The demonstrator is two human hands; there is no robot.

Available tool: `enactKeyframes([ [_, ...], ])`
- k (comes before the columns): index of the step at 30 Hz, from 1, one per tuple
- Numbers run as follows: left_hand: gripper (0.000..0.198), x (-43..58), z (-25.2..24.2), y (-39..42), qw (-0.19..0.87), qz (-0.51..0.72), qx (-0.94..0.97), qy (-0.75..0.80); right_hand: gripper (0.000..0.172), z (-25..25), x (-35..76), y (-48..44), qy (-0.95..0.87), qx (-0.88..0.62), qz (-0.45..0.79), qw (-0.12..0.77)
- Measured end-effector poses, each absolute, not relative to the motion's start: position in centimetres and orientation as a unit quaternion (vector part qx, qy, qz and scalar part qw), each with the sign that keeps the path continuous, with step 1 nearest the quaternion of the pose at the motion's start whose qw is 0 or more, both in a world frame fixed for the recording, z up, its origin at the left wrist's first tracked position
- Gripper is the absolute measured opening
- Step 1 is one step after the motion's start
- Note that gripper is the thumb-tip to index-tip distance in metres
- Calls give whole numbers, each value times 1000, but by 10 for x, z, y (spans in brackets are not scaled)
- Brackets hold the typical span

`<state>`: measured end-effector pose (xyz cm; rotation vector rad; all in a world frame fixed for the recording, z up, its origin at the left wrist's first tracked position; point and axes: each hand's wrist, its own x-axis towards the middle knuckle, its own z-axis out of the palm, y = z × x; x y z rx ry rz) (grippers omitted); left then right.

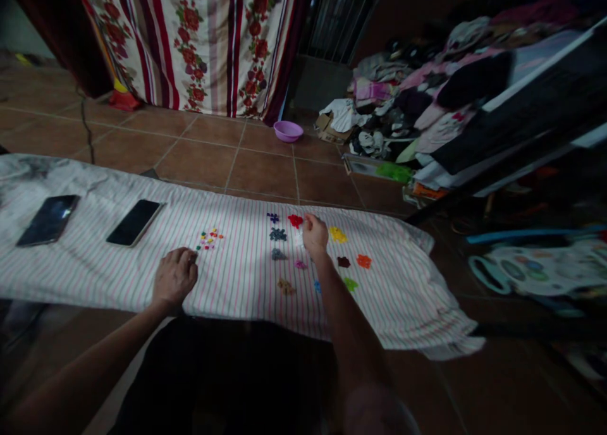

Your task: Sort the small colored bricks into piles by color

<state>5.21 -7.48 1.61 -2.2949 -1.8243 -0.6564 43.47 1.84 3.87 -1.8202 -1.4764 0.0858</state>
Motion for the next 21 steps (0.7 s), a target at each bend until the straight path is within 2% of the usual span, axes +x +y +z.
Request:
enactKeyframes([
  [5,17,53,16,-74,59,-205,-757,-617,30,27,343,-7,-650,-603,135,442],
  [9,18,53,15,-73,56,-211,-753,-620,26,17,264,-29,-714,-532,220,398],
  [16,17,53,15,-74,54,-217,-754,-618,25,12,192,-35,-728,-598,175,286],
  [21,16,53,16,-74,45,-214,-753,-620,20,6,187,-39,-720,-613,150,287],
])
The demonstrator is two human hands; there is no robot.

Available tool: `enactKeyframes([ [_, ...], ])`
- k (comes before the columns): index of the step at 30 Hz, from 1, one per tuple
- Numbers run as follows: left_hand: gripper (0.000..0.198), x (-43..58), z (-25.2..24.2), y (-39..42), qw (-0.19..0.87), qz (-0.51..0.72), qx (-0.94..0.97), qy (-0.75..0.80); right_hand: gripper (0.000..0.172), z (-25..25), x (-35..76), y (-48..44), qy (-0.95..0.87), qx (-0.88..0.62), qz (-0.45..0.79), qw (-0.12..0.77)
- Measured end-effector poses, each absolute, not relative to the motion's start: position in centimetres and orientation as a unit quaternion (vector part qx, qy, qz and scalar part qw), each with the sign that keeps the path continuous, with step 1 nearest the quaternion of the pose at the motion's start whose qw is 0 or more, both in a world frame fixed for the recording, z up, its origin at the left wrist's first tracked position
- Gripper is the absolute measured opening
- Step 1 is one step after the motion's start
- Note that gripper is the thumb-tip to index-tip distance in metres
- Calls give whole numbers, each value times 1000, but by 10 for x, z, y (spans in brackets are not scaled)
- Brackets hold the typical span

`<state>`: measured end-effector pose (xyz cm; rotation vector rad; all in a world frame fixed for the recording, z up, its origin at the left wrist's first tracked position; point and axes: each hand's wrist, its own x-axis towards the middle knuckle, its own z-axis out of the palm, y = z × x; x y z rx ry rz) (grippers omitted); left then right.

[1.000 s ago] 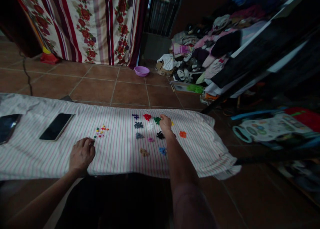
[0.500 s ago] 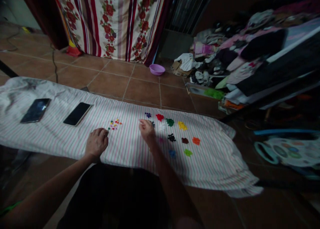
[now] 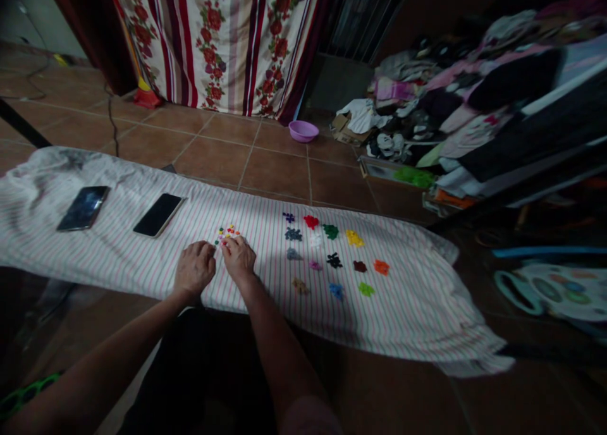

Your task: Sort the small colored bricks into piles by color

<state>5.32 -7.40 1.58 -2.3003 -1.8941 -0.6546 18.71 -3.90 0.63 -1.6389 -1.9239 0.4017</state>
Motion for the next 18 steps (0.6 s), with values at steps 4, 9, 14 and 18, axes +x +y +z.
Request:
enactKeyframes([
  [4,18,52,15,-74,42,-219,-754,-618,18,1,191,-39,-718,-588,176,329],
  [9,19,52,14,-75,32,-222,-753,-618,19,-3,192,-36,-701,-587,187,360],
  [14,19,52,15,-75,44,-209,-757,-618,19,-3,191,-35,-687,-590,187,380],
  [18,17,52,15,-75,47,-217,-757,-614,16,-1,192,-36,-677,-593,194,391],
])
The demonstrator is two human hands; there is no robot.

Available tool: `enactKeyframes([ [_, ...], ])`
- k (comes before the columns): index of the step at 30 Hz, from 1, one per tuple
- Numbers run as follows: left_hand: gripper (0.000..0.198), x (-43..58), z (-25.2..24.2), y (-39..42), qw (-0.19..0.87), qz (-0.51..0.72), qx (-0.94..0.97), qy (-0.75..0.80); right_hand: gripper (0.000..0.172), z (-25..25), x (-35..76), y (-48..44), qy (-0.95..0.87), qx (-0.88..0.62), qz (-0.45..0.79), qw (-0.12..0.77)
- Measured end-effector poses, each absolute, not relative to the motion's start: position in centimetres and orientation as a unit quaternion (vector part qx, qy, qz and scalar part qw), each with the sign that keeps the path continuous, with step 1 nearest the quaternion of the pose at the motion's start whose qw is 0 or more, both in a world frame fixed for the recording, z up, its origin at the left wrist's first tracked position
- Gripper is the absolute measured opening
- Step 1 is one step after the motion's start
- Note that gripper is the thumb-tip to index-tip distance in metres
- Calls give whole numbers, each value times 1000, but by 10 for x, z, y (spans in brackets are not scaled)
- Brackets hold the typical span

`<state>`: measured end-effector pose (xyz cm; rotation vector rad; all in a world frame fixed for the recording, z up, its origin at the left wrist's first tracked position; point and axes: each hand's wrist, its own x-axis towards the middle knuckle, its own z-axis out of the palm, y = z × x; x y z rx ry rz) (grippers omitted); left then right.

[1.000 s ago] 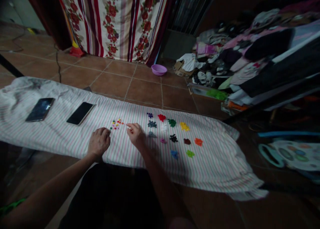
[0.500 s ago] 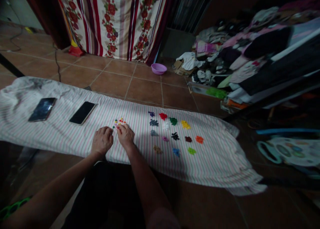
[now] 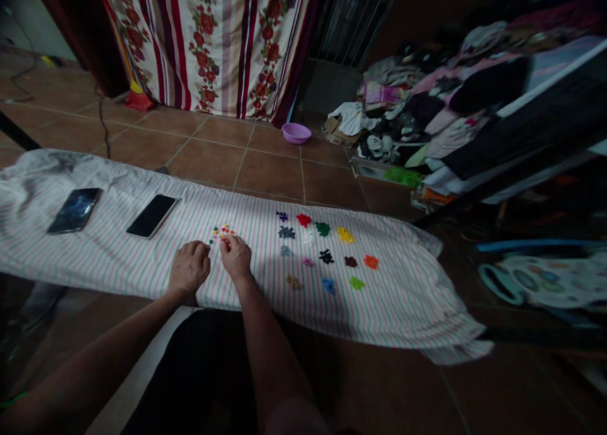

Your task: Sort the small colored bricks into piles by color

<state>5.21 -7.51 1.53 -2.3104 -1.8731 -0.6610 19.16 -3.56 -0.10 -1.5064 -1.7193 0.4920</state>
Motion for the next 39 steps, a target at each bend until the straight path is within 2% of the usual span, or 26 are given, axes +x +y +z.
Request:
enactKeyframes([
  [16,20,51,17,-76,68,-220,-764,-603,15,-5,191,-37,-646,-634,195,379],
  [24,22,51,19,-76,63,-215,-764,-605,24,4,191,-40,-670,-624,182,360],
  [31,23,49,17,-75,56,-225,-766,-600,25,5,193,-39,-664,-619,198,371],
  [39,20,51,19,-77,60,-218,-762,-607,18,2,197,-45,-639,-614,212,411],
])
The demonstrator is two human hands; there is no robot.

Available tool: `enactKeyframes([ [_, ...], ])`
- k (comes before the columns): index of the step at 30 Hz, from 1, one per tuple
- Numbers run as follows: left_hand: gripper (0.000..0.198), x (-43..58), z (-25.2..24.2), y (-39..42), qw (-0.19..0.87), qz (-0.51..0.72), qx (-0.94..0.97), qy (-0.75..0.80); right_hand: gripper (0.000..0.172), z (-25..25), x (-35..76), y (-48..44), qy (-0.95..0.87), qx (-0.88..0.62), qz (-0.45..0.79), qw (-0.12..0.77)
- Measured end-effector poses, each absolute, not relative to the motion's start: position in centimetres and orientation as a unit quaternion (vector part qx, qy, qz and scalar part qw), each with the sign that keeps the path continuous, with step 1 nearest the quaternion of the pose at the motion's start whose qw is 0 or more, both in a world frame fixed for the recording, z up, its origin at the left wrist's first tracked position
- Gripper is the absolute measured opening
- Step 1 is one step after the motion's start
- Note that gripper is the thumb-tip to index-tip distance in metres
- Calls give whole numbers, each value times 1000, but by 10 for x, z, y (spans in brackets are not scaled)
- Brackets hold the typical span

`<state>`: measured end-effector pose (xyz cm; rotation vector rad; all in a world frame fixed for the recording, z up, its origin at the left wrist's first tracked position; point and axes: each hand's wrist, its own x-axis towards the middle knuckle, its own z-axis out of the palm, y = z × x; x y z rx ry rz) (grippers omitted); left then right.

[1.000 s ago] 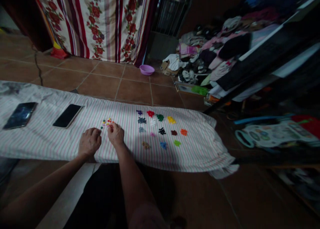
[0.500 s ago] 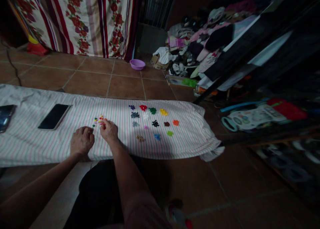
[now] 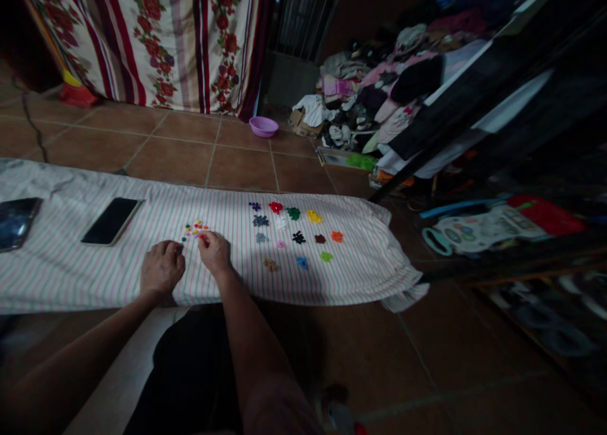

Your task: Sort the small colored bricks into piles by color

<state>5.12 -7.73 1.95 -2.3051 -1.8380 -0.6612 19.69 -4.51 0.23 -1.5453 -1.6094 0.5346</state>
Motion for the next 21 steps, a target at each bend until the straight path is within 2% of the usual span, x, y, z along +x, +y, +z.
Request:
enactKeyframes([
  [4,20,51,19,-78,65,-215,-761,-609,16,-1,199,-51,-609,-617,257,426],
  [10,21,51,22,-78,62,-208,-762,-610,11,-5,205,-53,-515,-599,410,455],
  [13,21,51,22,-78,66,-206,-762,-610,8,-1,216,-49,-473,-600,446,466],
  [16,20,50,20,-78,73,-200,-763,-610,11,5,236,-42,-470,-594,433,489],
  [21,19,51,19,-77,78,-198,-762,-612,14,14,280,-26,-496,-620,314,520],
])
